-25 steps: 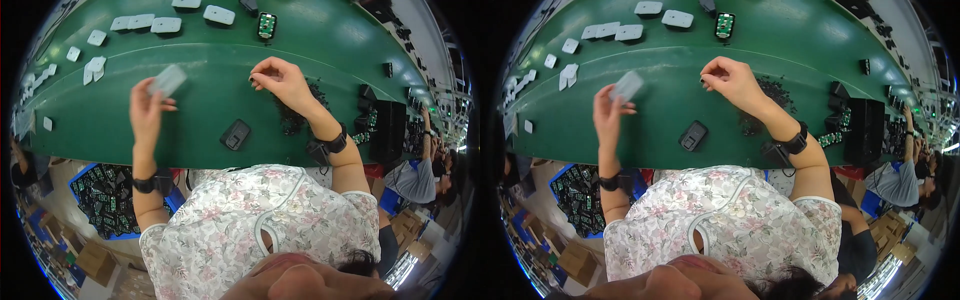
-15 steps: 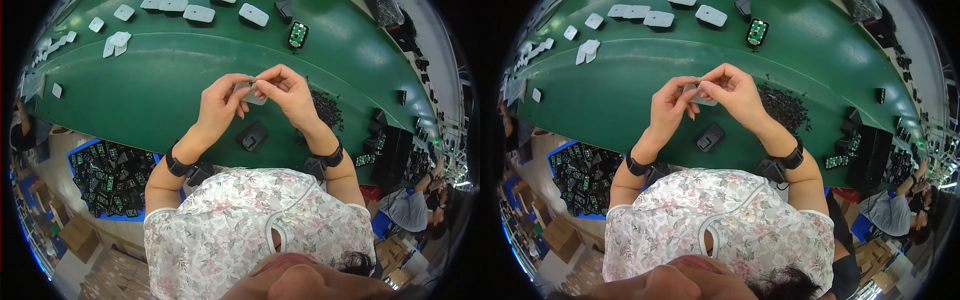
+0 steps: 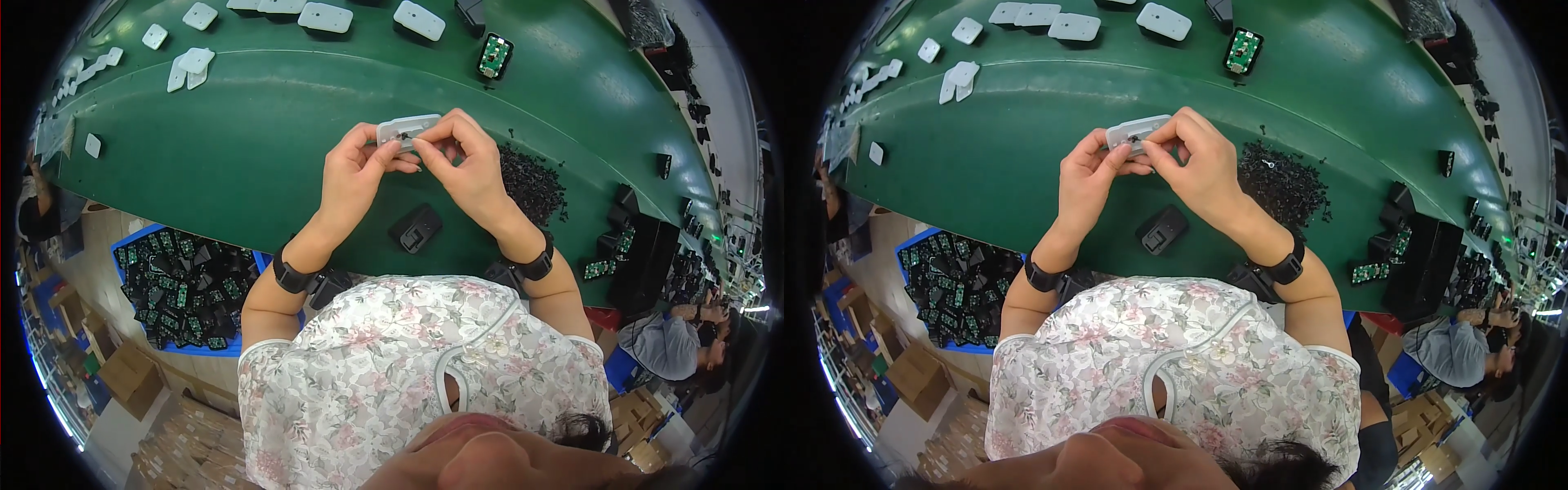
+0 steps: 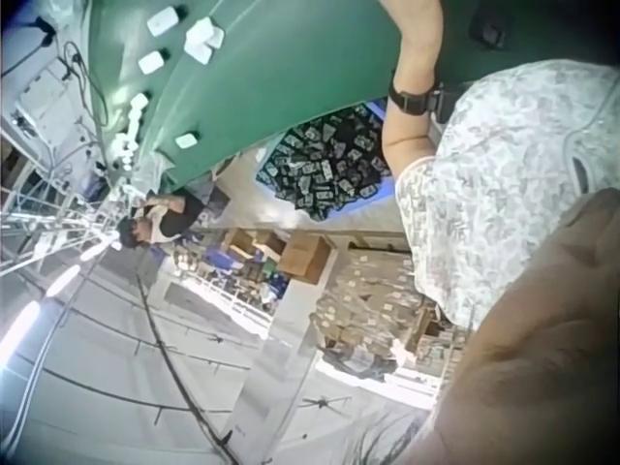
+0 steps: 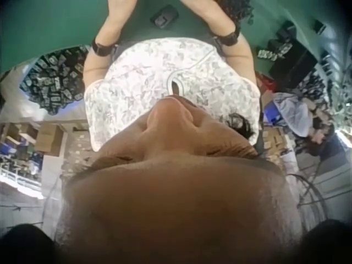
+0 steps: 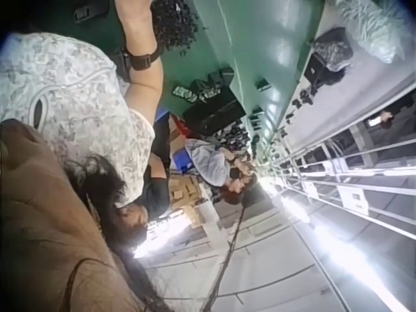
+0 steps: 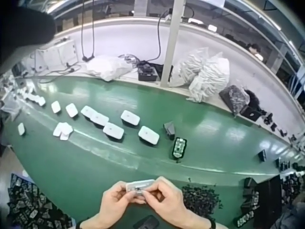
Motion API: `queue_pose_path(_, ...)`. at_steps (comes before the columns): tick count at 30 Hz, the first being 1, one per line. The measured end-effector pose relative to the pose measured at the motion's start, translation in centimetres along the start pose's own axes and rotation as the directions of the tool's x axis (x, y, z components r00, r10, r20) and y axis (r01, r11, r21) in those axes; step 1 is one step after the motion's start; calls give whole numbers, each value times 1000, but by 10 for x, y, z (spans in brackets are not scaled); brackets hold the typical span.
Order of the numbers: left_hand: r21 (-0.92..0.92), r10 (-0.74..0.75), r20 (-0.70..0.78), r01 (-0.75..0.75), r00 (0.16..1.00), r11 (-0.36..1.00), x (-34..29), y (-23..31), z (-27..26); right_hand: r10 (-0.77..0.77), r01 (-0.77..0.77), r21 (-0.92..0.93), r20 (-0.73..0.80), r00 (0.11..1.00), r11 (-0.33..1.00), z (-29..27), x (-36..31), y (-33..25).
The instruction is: The person assembles electronic devices by picking up a white plastic cover and a small black screw, inserting the screw into the cover, and then pressing the cover onto a black plastic housing. The completed units are then placed onto the green assembly line surface.
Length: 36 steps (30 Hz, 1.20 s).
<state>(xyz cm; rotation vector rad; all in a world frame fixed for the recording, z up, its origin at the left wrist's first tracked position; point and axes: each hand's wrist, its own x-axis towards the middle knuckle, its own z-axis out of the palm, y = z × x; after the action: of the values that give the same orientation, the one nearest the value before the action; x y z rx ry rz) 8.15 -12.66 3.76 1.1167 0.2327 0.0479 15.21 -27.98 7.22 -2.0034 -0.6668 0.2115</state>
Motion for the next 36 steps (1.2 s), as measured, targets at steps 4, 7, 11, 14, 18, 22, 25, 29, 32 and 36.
queue_pose_path(4, -2, 46, 10, -46, 999, 999, -1, -2, 2, 11, -11, -8, -1, 1000, 1000, 3, 0, -2)
queue_pose_path(7, 8, 135, -7, -135, 991, 991, -2, -4, 3, 118, -119, 77, 16, 993, 990, 7, 0, 0)
queue_pose_path(11, 141, 221, -5, -218, 975, 966, -1, -9, -1, 231, -240, 175, 73, 970, 955, 11, -2, 2)
queue_pose_path(14, 103, 158, -27, -154, 987, 983, -3, -9, -5, 67, -67, -1, 5, 998, 998, 7, -3, 3)
queue_pose_path(18, 39, 82, -7, -82, 997, 996, -4, -4, -4, -71, 54, -107, -154, 985, 993, -4, 0, -6)
queue_pose_path(22, 5, 62, 44, -62, 997, 998, -4, -5, 0, 26, -22, -50, 77, 997, 999, -4, -1, 4)
queue_pose_path(25, 57, 36, 58, -39, 998, 998, -6, -5, -3, 167, -183, 96, 157, 973, 978, -7, 2, 6)
queue_pose_path(29, 68, -16, 104, 9, 994, 998, -11, -4, -4, 249, -292, 229, 200, 948, 929, -4, 3, 12)
queue_pose_path(32, 106, 14, 110, -25, 994, 994, -9, 1, -9, 245, -292, 257, 200, 949, 921, -5, 4, 20)
queue_pose_path(36, 175, 44, -61, -33, 997, 984, 5, 9, -31, -13, 11, 31, 55, 998, 999, -32, 18, 28)
